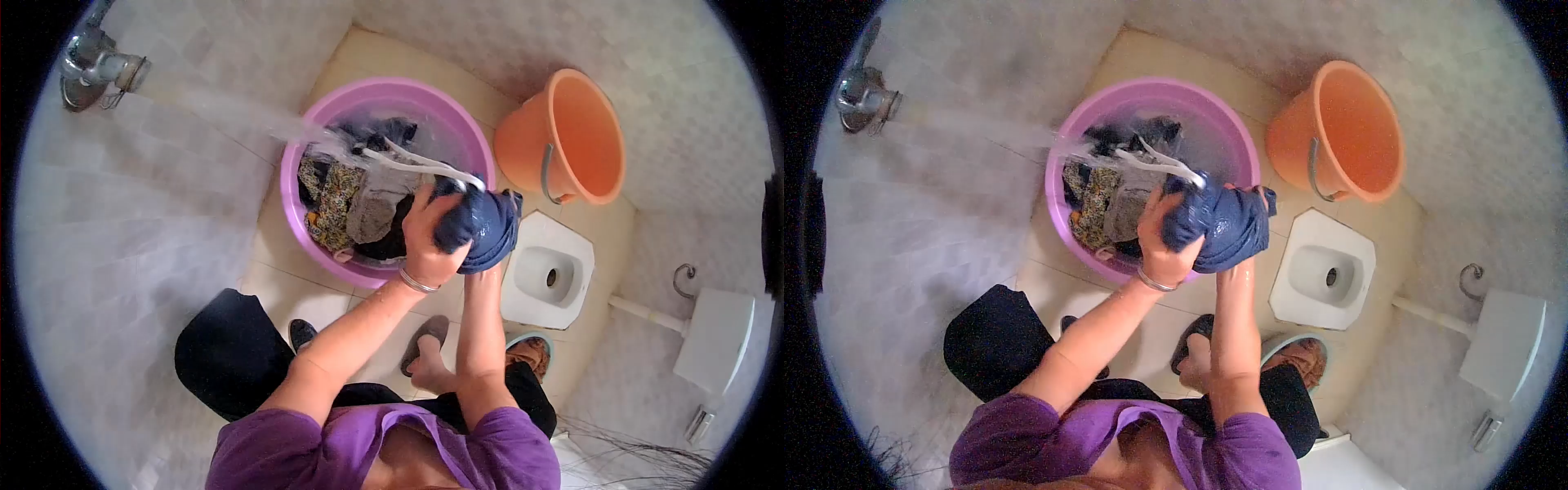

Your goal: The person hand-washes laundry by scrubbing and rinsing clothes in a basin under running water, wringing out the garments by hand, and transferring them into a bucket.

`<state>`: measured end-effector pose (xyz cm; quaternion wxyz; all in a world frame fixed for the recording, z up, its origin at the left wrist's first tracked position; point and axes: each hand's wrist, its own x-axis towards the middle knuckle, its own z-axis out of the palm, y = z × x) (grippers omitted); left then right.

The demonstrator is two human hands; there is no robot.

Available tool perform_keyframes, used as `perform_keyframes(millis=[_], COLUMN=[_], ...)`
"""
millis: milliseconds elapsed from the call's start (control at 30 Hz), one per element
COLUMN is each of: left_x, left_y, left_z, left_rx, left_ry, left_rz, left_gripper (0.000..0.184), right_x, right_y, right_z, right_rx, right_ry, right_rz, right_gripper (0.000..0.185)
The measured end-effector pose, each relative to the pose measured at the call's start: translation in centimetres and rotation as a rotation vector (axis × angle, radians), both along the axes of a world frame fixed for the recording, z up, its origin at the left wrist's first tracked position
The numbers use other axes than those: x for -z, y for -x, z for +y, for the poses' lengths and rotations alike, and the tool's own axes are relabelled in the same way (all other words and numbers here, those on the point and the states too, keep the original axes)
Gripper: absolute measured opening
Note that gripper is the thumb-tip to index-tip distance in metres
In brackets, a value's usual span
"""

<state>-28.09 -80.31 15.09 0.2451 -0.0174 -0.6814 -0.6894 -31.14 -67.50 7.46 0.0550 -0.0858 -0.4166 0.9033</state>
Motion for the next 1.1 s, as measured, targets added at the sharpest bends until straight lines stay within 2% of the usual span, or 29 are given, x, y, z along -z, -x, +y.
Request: perform_keyframes(millis=[67, 100, 167, 200, 233, 300, 333, 367, 400, 467, 500, 567, 600, 633, 700, 767, 867, 933, 967, 1000, 1033, 1100], left_x=[-1.0, -1.4, -1.3, -1.6, -1.9, -2.6, -2.7, -2.9, -3.2, -3.8, -4.0, -4.2, -4.2, -4.2, -4.1, -3.6, -2.3, -1.7, -1.4, -0.8, -0.3, 1.3], left_y=[0.6, 1.0, 1.5, 1.5, 1.5, 1.3, 1.1, 1.0, 0.7, 0.4, 0.1, -0.4, -0.7, -0.8, -1.2, -1.5, -1.9, -2.2, -1.8, -1.5, -1.7, -0.7], left_z=[-1.0, -1.3, -1.3, -1.4, -1.5, -1.6, -1.6, -1.7, -1.5, -1.5, -1.4, -1.2, -1.2, -1.2, -1.1, -1.0, -0.4, 0.0, 0.4, 1.3, 2.4, 3.6], left_rx=[0.067, 0.095, 0.18, 0.24, 0.298, 0.392, 0.43, 0.467, 0.469, 0.513, 0.561, 0.558, 0.576, 0.592, 0.598, 0.649, 0.759, 0.908, 0.91, 1.023, 1.14, 1.114], left_ry=[0.244, 0.322, 0.413, 0.445, 0.478, 0.527, 0.575, 0.624, 0.592, 0.615, 0.636, 0.607, 0.634, 0.667, 0.678, 0.722, 0.842, 1.007, 1.012, 1.191, 1.364, 1.421], left_rz=[0.141, 0.209, 0.381, 0.416, 0.45, 0.5, 0.547, 0.596, 0.636, 0.671, 0.704, 0.717, 0.723, 0.734, 0.728, 0.743, 0.717, 0.609, 0.614, 0.603, 0.587, 0.581], left_gripper=[0.026, 0.024, 0.024, 0.025, 0.026, 0.028, 0.027, 0.026, 0.019, 0.016, 0.013, 0.01, 0.011, 0.011, 0.011, 0.011, 0.01, 0.011, 0.011, 0.012, 0.012, 0.013], right_x=[-1.2, -4.0, -7.0, -4.7, -2.2, 2.3, 3.0, 1.5, -1.8, -6.9, -7.1, -7.4, -8.5, -9.9, -11.9, -11.0, -8.6, -7.1, -6.2, -5.0, -4.3, -5.2], right_y=[-0.2, -0.1, -1.1, -1.1, -0.9, 0.2, 0.5, 0.8, 1.0, 1.5, 2.0, 4.0, 3.3, 3.5, 3.6, 3.3, 3.4, 2.9, 2.9, 3.1, 3.0, 4.1], right_z=[-0.9, -1.6, -2.8, -1.3, -0.2, 1.4, 1.9, 1.8, 1.4, 0.3, 0.0, -0.9, -2.4, -3.7, -5.6, -5.9, -5.4, -4.8, -4.6, -4.5, -3.9, -4.2], right_rx=[0.018, -0.199, -0.293, -0.356, -0.359, -0.582, -0.694, -0.697, -0.76, -0.867, -0.869, -1.135, -0.98, -0.979, -1.043, -0.975, -1.0, -0.995, -0.999, -1.024, -1.021, -0.829], right_ry=[-0.316, 0.054, 0.075, -0.207, -0.212, -0.191, -0.18, -0.184, -0.391, -0.81, -0.814, -1.01, -0.914, -0.918, -0.907, -0.975, -1.255, -1.295, -1.338, -1.465, -1.458, -1.715], right_rz=[-0.106, -0.046, -0.12, 0.019, 0.017, -0.008, -0.02, -0.021, -0.034, -0.057, -0.063, 0.411, 0.506, 0.509, -0.585, -0.561, -0.553, -0.505, -0.441, -0.385, -0.398, -0.491], right_gripper=[0.017, 0.016, 0.023, 0.03, 0.03, 0.026, 0.027, 0.027, 0.024, 0.02, 0.02, 0.018, 0.015, 0.015, 0.013, 0.02, 0.033, 0.034, 0.035, 0.041, 0.041, 0.044])
